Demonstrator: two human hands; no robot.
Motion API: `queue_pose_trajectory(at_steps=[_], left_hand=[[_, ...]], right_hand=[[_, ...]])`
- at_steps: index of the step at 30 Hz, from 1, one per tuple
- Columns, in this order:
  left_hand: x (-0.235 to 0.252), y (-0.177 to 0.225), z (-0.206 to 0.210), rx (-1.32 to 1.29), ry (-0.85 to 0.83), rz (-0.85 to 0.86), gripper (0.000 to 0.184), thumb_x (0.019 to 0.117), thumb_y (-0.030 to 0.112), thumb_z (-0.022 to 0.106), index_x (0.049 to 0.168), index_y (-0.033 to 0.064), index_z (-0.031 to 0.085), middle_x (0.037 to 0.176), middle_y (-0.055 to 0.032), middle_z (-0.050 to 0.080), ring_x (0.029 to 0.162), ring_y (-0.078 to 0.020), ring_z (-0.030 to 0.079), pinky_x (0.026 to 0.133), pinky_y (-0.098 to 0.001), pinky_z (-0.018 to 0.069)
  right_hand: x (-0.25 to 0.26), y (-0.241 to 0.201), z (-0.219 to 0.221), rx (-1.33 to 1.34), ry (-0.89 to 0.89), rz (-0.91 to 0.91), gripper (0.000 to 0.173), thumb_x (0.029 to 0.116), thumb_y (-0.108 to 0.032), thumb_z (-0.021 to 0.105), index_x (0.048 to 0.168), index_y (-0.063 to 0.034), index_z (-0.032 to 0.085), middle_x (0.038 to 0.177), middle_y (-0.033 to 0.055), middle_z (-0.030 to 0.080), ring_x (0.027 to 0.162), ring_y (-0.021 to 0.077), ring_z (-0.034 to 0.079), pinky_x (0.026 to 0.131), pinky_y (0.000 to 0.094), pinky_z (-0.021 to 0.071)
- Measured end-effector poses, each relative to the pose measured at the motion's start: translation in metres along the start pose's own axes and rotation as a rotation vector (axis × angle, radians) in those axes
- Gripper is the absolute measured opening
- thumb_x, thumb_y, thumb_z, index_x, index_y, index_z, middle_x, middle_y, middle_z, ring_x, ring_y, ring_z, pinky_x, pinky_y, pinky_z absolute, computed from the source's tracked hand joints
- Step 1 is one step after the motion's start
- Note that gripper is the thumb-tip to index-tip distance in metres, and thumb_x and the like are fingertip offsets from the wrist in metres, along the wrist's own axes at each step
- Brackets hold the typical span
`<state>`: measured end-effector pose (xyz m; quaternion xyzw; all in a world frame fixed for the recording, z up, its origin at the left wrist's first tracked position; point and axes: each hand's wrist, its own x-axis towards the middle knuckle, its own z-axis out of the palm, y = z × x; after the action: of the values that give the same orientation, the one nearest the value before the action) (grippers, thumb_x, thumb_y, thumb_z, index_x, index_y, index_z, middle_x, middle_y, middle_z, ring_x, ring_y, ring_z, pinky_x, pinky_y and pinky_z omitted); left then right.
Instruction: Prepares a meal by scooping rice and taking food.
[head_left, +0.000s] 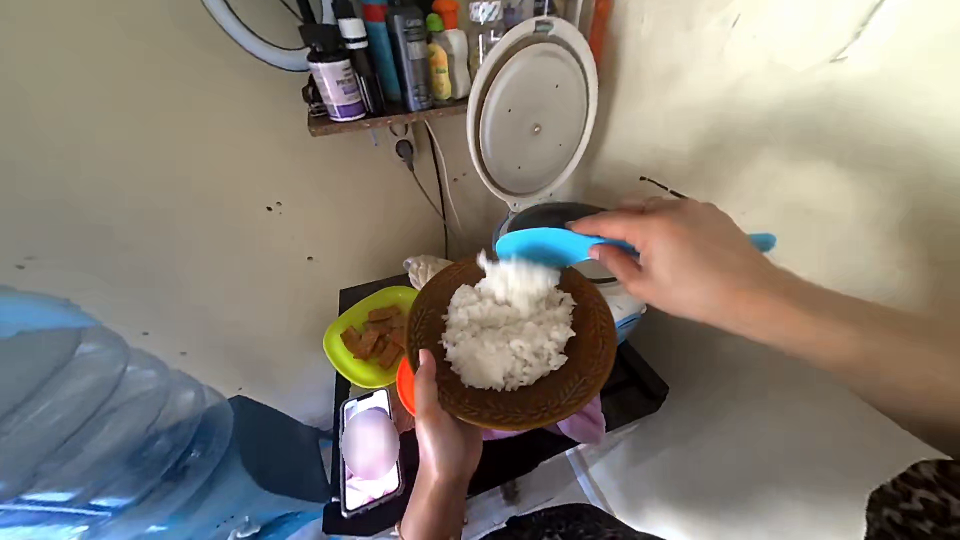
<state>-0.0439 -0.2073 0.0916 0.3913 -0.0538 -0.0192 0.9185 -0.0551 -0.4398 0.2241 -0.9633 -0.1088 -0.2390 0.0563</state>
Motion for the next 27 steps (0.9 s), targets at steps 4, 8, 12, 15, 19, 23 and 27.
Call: queue_pose_trajectory(at_steps=[4,8,12,15,19,23,27], left_hand=[[-0.006,-0.001,-0.003,-0.042,-0.004,-0.029,0.043,0.1092,0.028,0.017,0.129,0.0106,0.051,0.111,-0.0034,0.071,0.106,-0.0129,0.07,0.09,-0.0359,0.0605],[-0.009,-0.001,-0.004,-0.018,0.003,-0.016,0.046,0.1093,0.029,0.014,0.131,0.0129,0.051,0.112,-0.001,0.071,0.107,-0.0107,0.069,0.092,-0.0335,0.0593],[-0.014,-0.001,-0.006,0.024,0.002,-0.001,0.048,0.1104,0.031,0.012,0.133,0.0123,0.049,0.114,-0.0005,0.07,0.109,-0.0091,0.068,0.093,-0.0318,0.0585],[-0.015,0.003,-0.011,-0.011,-0.018,-0.003,0.047,0.1098,0.029,0.013,0.13,0.0122,0.051,0.112,-0.0003,0.071,0.108,-0.0092,0.069,0.093,-0.0322,0.0589],[-0.016,0.006,-0.02,-0.023,-0.008,0.027,0.045,0.1093,0.031,0.017,0.131,0.0136,0.053,0.112,-0.0005,0.072,0.108,-0.0104,0.069,0.094,-0.0338,0.059],[-0.013,0.011,-0.034,-0.04,0.067,0.067,0.046,0.1086,0.031,0.016,0.131,0.0134,0.052,0.113,-0.0012,0.071,0.108,-0.0115,0.069,0.092,-0.0355,0.0594],[-0.01,0.017,-0.041,-0.032,0.056,0.081,0.047,0.1094,0.032,0.015,0.131,0.0172,0.054,0.114,0.0007,0.072,0.109,-0.0108,0.069,0.094,-0.0353,0.0589]], right_hand=[[-0.031,-0.015,0.0,-0.177,0.266,-0.136,0.033,0.1046,-0.018,0.051,0.131,-0.0084,0.07,0.097,0.0161,0.07,0.069,0.0329,0.066,0.05,0.0461,0.0484],[-0.06,-0.033,0.028,-0.187,0.301,-0.243,0.031,0.1003,-0.011,0.054,0.123,-0.0022,0.073,0.089,0.0173,0.073,0.063,0.0313,0.067,0.047,0.0421,0.0482],[-0.067,-0.049,0.05,-0.108,0.279,-0.333,0.026,0.0991,-0.011,0.055,0.115,-0.0077,0.076,0.084,0.0105,0.073,0.062,0.0249,0.067,0.048,0.0352,0.049],[-0.052,-0.043,0.029,-0.114,0.369,-0.314,0.027,0.0999,-0.014,0.056,0.115,-0.0071,0.077,0.085,0.0116,0.074,0.061,0.0238,0.065,0.048,0.0358,0.046],[-0.037,-0.03,0.03,-0.175,0.33,-0.412,0.028,0.1011,-0.013,0.054,0.118,-0.0056,0.075,0.092,0.0144,0.075,0.067,0.0292,0.069,0.052,0.0397,0.0497],[-0.046,-0.02,0.026,-0.198,0.168,-0.489,0.03,0.0994,-0.012,0.049,0.108,-0.0075,0.077,0.087,0.0109,0.074,0.061,0.0272,0.066,0.048,0.0382,0.047],[-0.042,-0.024,0.002,-0.14,0.231,-0.434,0.029,0.1024,-0.016,0.051,0.107,-0.0041,0.077,0.09,0.0133,0.074,0.063,0.0259,0.066,0.049,0.0382,0.0464]])
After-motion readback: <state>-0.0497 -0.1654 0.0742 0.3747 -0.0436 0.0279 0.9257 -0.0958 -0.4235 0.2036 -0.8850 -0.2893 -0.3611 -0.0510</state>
